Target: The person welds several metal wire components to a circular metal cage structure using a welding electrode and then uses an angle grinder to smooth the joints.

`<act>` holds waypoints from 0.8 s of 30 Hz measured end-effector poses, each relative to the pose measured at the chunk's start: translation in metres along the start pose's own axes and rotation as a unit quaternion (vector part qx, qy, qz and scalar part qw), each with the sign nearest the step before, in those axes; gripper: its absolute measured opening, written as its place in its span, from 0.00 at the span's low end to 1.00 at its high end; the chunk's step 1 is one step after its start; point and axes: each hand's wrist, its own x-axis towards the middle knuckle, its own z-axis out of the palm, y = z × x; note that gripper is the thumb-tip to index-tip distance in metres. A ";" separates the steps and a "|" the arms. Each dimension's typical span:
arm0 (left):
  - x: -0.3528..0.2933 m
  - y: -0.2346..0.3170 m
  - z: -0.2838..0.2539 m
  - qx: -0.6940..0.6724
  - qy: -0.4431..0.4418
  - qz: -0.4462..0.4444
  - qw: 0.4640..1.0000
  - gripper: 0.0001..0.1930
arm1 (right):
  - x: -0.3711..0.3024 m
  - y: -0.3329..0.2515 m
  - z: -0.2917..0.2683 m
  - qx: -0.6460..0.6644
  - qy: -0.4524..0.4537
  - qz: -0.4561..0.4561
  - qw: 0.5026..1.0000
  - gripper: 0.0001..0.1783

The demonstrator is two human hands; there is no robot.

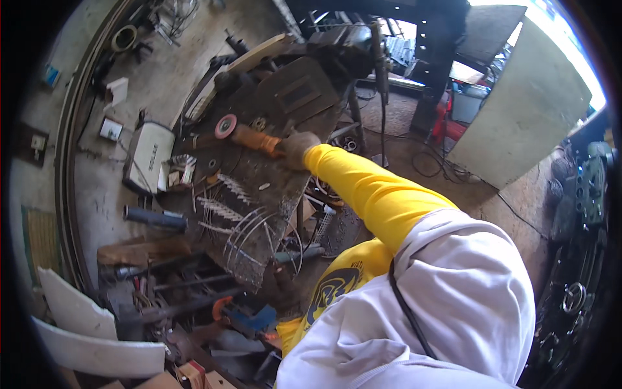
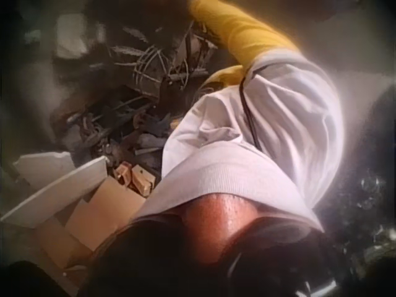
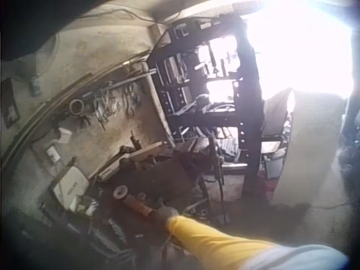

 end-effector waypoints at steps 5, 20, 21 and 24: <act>0.020 0.026 -0.003 0.007 -0.022 0.008 1.000 0.14 | 0.033 0.028 0.023 -0.059 0.005 0.001 0.998 0.25; 0.012 0.036 -0.001 0.075 0.022 -0.059 0.995 0.12 | 0.004 0.002 0.015 -0.010 0.165 -0.059 0.984 0.36; 0.014 0.040 -0.001 0.075 0.027 -0.081 0.994 0.12 | -0.001 0.003 0.015 -0.018 0.207 -0.081 0.975 0.36; 0.016 0.052 0.001 0.056 0.043 -0.152 0.986 0.12 | -0.018 0.003 0.013 0.122 0.228 -0.267 0.928 0.36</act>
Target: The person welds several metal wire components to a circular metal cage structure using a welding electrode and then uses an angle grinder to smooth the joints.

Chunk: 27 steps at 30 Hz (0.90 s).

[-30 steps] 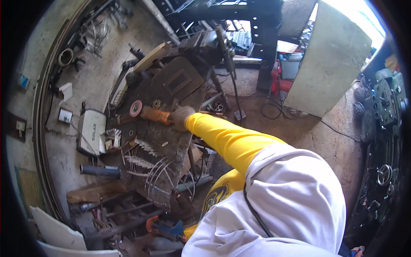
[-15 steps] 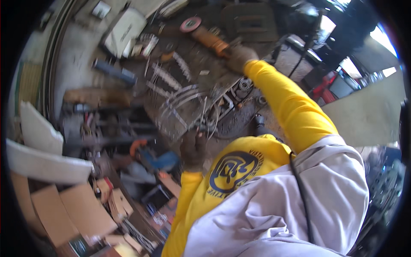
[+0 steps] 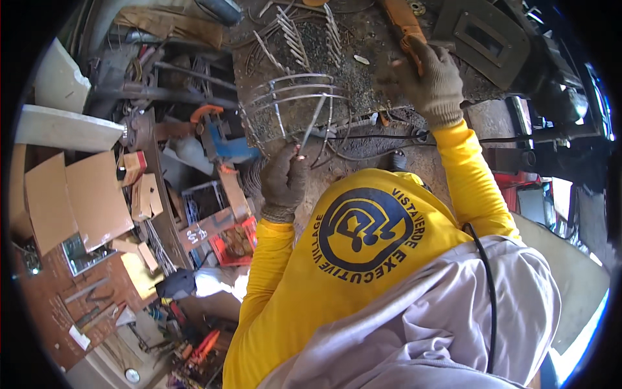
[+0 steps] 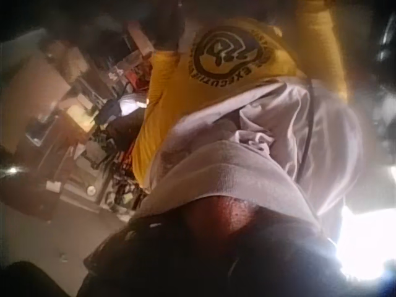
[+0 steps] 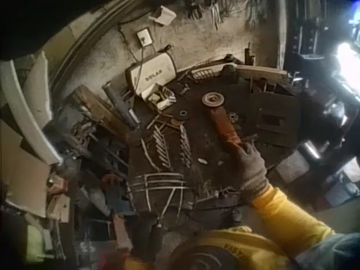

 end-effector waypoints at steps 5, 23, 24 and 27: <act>-0.008 0.034 -0.022 0.046 -0.008 -0.151 0.987 0.14 | -0.007 -0.028 0.021 0.165 -0.227 -0.046 0.959 0.35; 0.114 0.142 -0.021 0.439 -0.234 -0.122 0.859 0.14 | -0.025 -0.014 0.043 0.160 -0.306 -0.080 0.935 0.29; 0.111 0.139 -0.019 0.429 -0.245 -0.133 0.859 0.15 | -0.032 -0.013 0.045 0.164 -0.287 -0.101 0.938 0.30; 0.101 0.137 -0.013 0.382 -0.227 -0.212 0.870 0.16 | -0.039 -0.014 0.046 0.157 -0.282 -0.115 0.940 0.30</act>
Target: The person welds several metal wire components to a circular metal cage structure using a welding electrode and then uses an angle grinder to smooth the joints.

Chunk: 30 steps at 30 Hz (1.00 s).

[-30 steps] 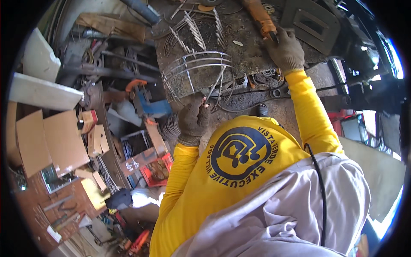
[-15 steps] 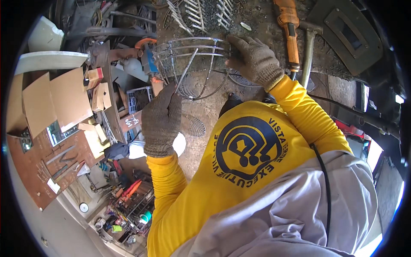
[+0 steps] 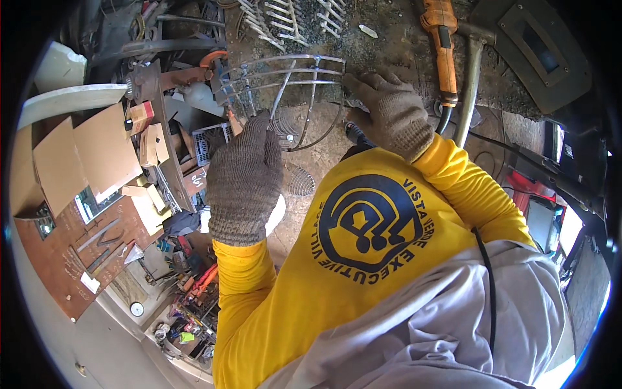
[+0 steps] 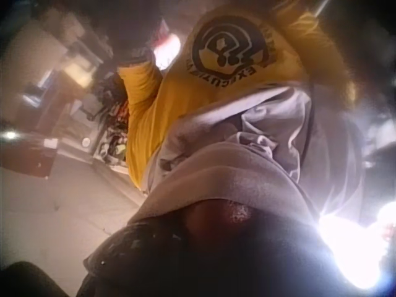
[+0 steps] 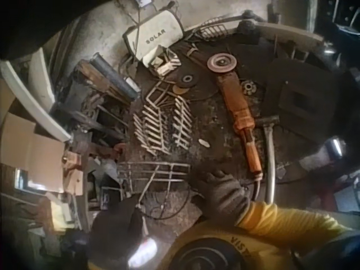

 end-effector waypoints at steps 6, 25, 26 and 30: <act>0.002 0.005 0.001 -0.023 -0.007 -0.010 1.000 0.17 | -0.001 -0.003 -0.002 -0.001 -0.020 0.014 1.000 0.31; -0.015 0.004 0.015 -0.116 0.065 0.016 0.991 0.20 | -0.001 0.001 -0.002 0.047 -0.026 0.020 0.998 0.32; -0.014 0.005 0.016 -0.118 0.073 0.002 0.990 0.19 | 0.000 0.001 -0.002 0.043 -0.027 0.018 0.999 0.32; -0.015 0.013 0.010 -0.123 0.064 -0.057 0.989 0.16 | 0.001 0.000 -0.005 0.046 -0.035 0.019 0.998 0.33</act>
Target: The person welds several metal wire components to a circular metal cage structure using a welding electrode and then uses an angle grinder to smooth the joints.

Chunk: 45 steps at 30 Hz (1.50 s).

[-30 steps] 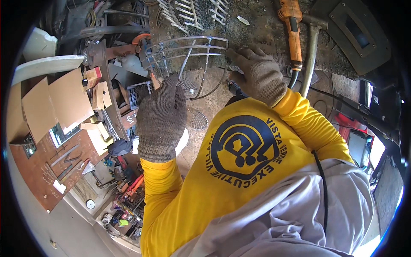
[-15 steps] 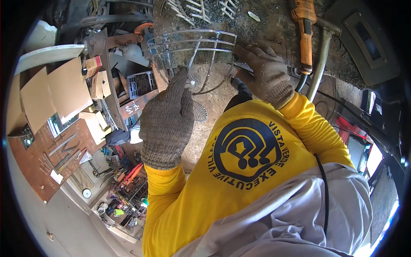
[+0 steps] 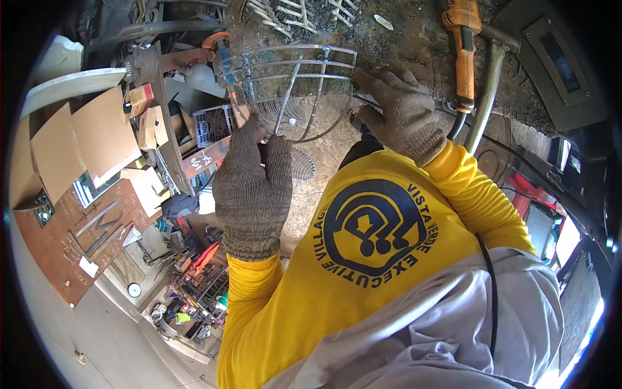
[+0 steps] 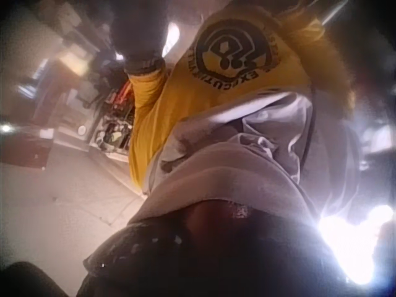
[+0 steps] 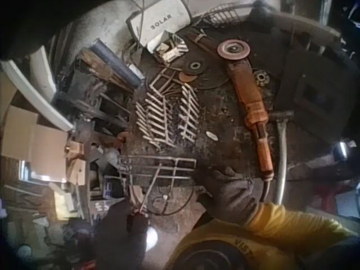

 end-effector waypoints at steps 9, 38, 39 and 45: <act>-0.012 -0.017 0.007 0.066 0.031 0.098 0.992 0.13 | 0.000 0.001 0.001 -0.007 0.019 -0.025 0.999 0.33; -0.009 -0.015 0.011 -0.022 0.017 -0.002 1.000 0.10 | 0.004 -0.003 0.003 -0.011 0.001 0.004 1.000 0.34; -0.011 -0.016 0.011 -0.022 0.015 0.000 1.000 0.11 | 0.004 -0.003 0.002 -0.009 -0.002 0.001 1.000 0.34; -0.011 -0.023 0.012 -0.017 0.015 0.036 0.999 0.12 | 0.004 0.001 0.001 0.000 0.017 -0.023 1.000 0.33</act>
